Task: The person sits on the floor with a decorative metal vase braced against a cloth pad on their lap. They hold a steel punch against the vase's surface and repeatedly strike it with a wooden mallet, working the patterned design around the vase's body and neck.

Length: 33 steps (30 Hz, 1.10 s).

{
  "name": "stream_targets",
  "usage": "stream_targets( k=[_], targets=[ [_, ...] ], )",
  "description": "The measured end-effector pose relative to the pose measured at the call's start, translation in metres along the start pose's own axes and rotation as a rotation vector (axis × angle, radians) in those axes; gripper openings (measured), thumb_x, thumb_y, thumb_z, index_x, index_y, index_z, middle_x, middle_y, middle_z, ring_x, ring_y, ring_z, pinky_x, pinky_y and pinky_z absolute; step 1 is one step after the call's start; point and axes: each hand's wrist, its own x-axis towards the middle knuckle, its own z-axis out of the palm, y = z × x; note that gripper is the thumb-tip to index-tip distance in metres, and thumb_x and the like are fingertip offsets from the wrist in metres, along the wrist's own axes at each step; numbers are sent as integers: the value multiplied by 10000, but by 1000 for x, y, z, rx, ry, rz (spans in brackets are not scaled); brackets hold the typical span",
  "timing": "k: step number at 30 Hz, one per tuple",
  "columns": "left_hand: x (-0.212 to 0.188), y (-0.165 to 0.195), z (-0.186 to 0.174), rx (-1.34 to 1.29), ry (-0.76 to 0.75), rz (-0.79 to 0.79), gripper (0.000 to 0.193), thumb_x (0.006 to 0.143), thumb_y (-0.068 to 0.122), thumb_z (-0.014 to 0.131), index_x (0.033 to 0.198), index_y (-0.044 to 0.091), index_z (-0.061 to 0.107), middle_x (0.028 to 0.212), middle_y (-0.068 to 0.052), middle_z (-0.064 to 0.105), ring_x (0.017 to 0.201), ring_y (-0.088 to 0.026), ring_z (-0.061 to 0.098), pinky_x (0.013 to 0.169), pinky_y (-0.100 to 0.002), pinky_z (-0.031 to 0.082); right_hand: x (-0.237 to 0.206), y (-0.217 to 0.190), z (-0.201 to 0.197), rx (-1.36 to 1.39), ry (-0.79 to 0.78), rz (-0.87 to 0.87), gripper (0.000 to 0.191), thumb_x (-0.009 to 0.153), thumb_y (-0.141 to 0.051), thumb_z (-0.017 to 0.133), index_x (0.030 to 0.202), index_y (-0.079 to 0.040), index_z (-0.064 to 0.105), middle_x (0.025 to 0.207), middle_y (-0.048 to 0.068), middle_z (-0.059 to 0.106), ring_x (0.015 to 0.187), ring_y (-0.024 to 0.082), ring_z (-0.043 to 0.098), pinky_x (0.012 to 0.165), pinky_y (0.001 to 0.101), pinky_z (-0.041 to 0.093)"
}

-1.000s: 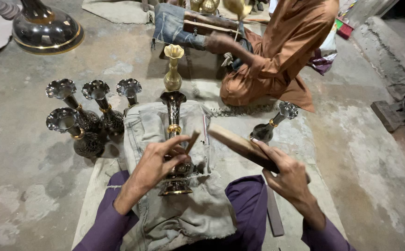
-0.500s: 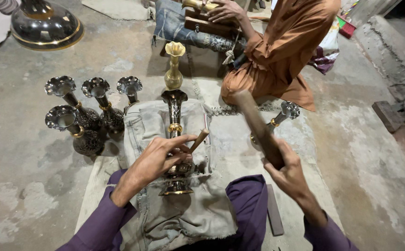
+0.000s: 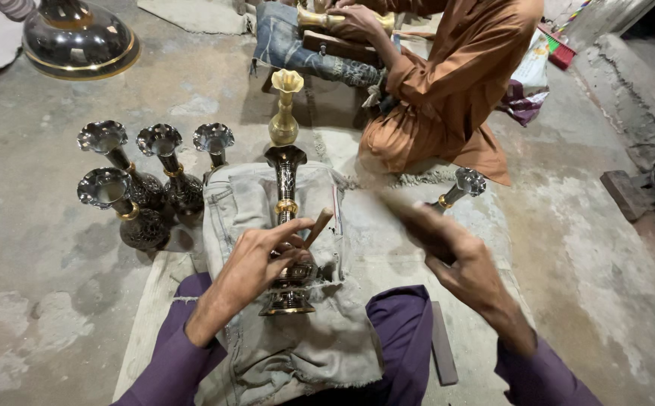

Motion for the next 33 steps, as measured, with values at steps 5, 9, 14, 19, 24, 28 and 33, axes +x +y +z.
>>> stream_targets(
  k=[5, 9, 14, 19, 24, 28, 33],
  targets=[
    [-6, -7, 6, -10, 43, 16, 513, 882, 64, 704, 1369, 189, 607, 1017, -70, 818, 893, -191, 811, 751, -351, 664, 0, 8, 2, 45, 70, 47, 675, 856, -121, 711, 1488, -257, 517, 1235, 54, 721, 830, 201, 721, 732, 326, 614],
    [-15, -10, 13, -31, 97, 65, 540, 872, 61, 697, 1389, 186, 601, 1055, -75, 809, 903, -190, 808, 761, -338, 669, -3, 5, 0, -81, 189, -165, 658, 860, -121, 723, 1475, -266, 542, 1168, 49, 732, 898, 206, 719, 799, 352, 601],
    [-20, -14, 14, 12, 132, 57, 481, 892, 139, 744, 1354, 193, 622, 1024, -79, 814, 860, -179, 813, 718, -334, 658, -3, -4, -8, 114, 226, -133, 667, 868, -93, 680, 1496, -260, 528, 1148, 51, 714, 951, 225, 727, 802, 381, 597],
    [-10, -14, 8, -94, 94, -10, 441, 937, 141, 673, 1372, 199, 634, 1033, -66, 823, 890, -152, 812, 759, -303, 666, -7, -3, -6, -143, 60, 6, 762, 748, -105, 741, 1457, -299, 539, 1022, 53, 751, 751, 232, 710, 683, 384, 605],
    [0, -11, -6, -207, 23, -37, 498, 895, 104, 717, 1378, 135, 598, 1020, -86, 812, 927, -152, 806, 765, -336, 644, -12, 9, 20, -98, -140, -77, 848, 730, -66, 711, 1505, -296, 452, 1077, 77, 739, 765, 214, 727, 673, 358, 624],
    [3, -8, -10, -169, -71, -72, 505, 900, 114, 716, 1391, 149, 602, 999, -84, 831, 933, -149, 811, 808, -347, 646, -15, 19, 30, -167, -300, -24, 851, 767, -49, 671, 1544, -316, 450, 1163, 72, 735, 726, 202, 728, 510, 328, 625],
    [4, -6, -10, -63, -97, -59, 536, 899, 148, 709, 1416, 195, 576, 1025, -79, 822, 944, -162, 806, 830, -362, 637, -7, 20, 17, 302, 42, 105, 707, 865, -82, 658, 1517, -273, 461, 1152, 75, 739, 694, 163, 742, 582, 292, 654]
  ],
)
